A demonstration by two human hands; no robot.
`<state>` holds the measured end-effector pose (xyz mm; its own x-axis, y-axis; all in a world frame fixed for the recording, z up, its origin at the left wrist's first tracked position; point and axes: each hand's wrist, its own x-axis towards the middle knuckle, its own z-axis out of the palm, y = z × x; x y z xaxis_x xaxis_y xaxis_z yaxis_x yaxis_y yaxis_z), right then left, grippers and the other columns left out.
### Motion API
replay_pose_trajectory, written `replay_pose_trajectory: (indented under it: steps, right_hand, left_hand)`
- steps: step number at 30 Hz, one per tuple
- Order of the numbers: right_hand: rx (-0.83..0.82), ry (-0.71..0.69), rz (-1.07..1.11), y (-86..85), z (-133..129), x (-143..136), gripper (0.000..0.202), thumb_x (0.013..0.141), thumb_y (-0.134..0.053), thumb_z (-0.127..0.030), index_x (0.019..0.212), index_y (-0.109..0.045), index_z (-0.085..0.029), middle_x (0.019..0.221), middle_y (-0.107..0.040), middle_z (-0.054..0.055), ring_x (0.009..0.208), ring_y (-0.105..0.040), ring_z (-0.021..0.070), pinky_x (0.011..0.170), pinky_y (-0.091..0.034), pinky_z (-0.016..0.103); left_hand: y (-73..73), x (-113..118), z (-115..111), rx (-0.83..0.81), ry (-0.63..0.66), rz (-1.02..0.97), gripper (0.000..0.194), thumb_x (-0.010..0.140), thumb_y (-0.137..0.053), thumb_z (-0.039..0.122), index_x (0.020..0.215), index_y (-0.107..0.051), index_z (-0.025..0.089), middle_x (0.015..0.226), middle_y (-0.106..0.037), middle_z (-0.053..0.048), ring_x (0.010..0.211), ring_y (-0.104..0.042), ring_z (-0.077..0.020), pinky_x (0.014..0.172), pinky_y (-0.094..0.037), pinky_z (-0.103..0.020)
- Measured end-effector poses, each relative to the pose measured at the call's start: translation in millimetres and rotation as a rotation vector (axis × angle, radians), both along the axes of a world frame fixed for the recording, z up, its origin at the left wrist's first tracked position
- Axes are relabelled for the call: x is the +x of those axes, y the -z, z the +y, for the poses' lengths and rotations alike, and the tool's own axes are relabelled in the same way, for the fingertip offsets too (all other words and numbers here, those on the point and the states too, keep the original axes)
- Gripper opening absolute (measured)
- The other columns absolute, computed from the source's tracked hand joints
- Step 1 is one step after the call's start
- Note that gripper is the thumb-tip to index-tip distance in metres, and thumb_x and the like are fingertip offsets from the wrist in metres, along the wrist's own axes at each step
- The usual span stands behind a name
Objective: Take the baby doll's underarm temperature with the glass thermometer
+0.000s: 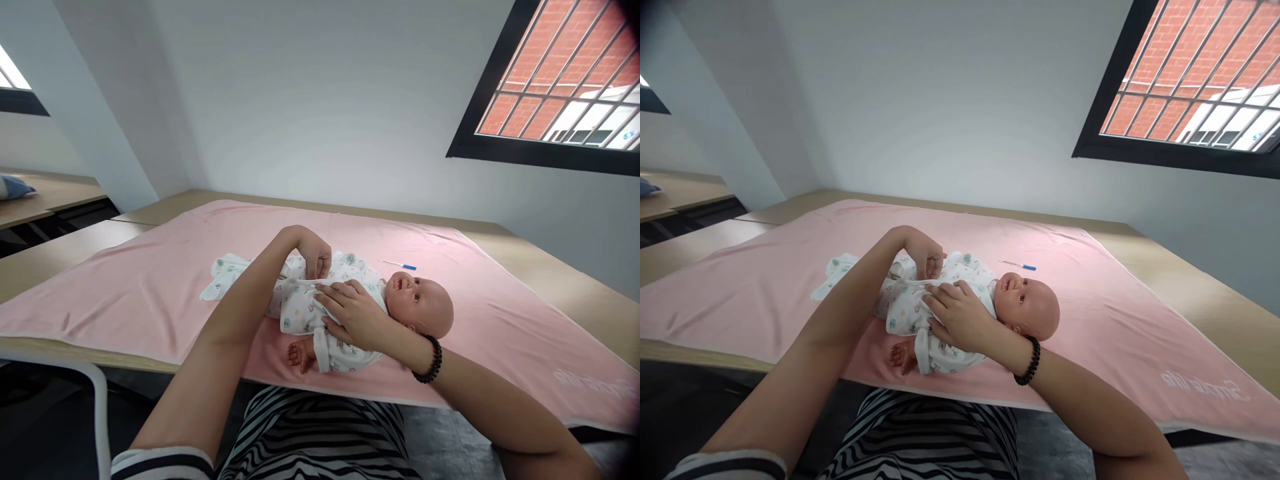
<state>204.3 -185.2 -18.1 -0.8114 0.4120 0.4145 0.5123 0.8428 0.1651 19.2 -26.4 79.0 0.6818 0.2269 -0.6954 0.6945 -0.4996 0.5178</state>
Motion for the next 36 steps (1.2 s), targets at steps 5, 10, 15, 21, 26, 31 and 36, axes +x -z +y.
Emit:
replay_pose_trajectory:
  steps: [5,10,15,21,26,31,36]
  right_hand:
    - [-0.021,0.022,0.038,1.3,-0.9,-1.3,0.042,0.104,-0.043,-0.035,0.138,-0.054,-0.013,0.148,-0.054,0.015,0.122,-0.05,0.0298,0.098,-0.041,0.05]
    - [-0.026,0.029,0.038,0.9,-1.2,-1.5,0.042,0.104,-0.042,-0.035,0.137,-0.054,-0.013,0.149,-0.053,0.014,0.122,-0.05,0.0293,0.098,-0.04,0.049]
    - [-0.023,0.032,0.034,2.1,-0.1,-1.2,0.043,0.104,-0.042,-0.036,0.138,-0.052,-0.013,0.147,-0.054,0.016,0.124,-0.05,0.03,0.098,-0.04,0.05]
    - [-0.033,0.049,0.036,1.8,-0.5,-1.4,0.042,0.104,-0.042,-0.036,0.137,-0.053,-0.013,0.149,-0.051,0.016,0.124,-0.05,0.0305,0.099,-0.04,0.049]
    - [-0.039,0.049,0.062,0.2,-1.2,-1.7,0.042,0.101,-0.048,-0.035,0.135,-0.054,-0.012,0.149,-0.052,0.017,0.123,-0.051,0.0304,0.101,-0.042,0.049]
    - [-0.027,0.065,0.076,1.7,-1.1,-2.2,0.043,0.1,-0.049,-0.035,0.136,-0.054,-0.012,0.148,-0.052,0.018,0.123,-0.051,0.0311,0.1,-0.042,0.05]
    - [-0.022,0.079,0.098,5.5,0.4,-2.6,0.052,0.1,-0.049,-0.037,0.142,-0.047,-0.007,0.146,-0.054,0.019,0.126,-0.05,0.0322,0.102,-0.042,0.051]
  left_hand:
    - [-2.1,-1.7,0.0,-0.012,0.055,-0.028,0.042,0.059,-0.086,0.03,0.099,-0.08,0.023,0.089,-0.08,-0.002,0.091,-0.073,-0.0259,0.085,-0.058,-0.034]
    - [-8.1,-7.4,-2.5,-0.054,0.054,-0.034,0.041,0.063,-0.085,0.031,0.103,-0.079,0.023,0.092,-0.08,-0.003,0.092,-0.073,-0.0248,0.081,-0.059,-0.032]
    - [-11.6,-6.4,-8.6,0.009,0.009,-0.03,0.041,0.056,-0.089,0.04,0.091,-0.079,0.022,0.088,-0.079,-0.002,0.086,-0.071,-0.0228,0.086,-0.056,-0.032]
    - [-9.7,0.4,-12.0,0.074,-0.022,-0.019,0.034,0.054,-0.087,0.039,0.081,-0.078,0.021,0.079,-0.078,0.0,0.083,-0.069,-0.0206,0.099,-0.05,-0.037]
    - [-6.6,-0.1,-7.9,0.072,-0.025,-0.013,0.036,0.055,-0.086,0.036,0.088,-0.079,0.022,0.085,-0.079,-0.001,0.089,-0.069,-0.0227,0.102,-0.049,-0.039]
    - [-2.9,-1.9,-3.0,0.049,-0.019,-0.026,0.036,0.056,-0.085,0.037,0.088,-0.079,0.023,0.086,-0.078,-0.001,0.087,-0.069,-0.0222,0.093,-0.054,-0.036]
    - [-2.6,-2.8,-2.8,0.059,-0.042,-0.024,0.033,0.058,-0.083,0.033,0.09,-0.078,0.023,0.086,-0.078,-0.002,0.088,-0.068,-0.0233,0.093,-0.054,-0.038]
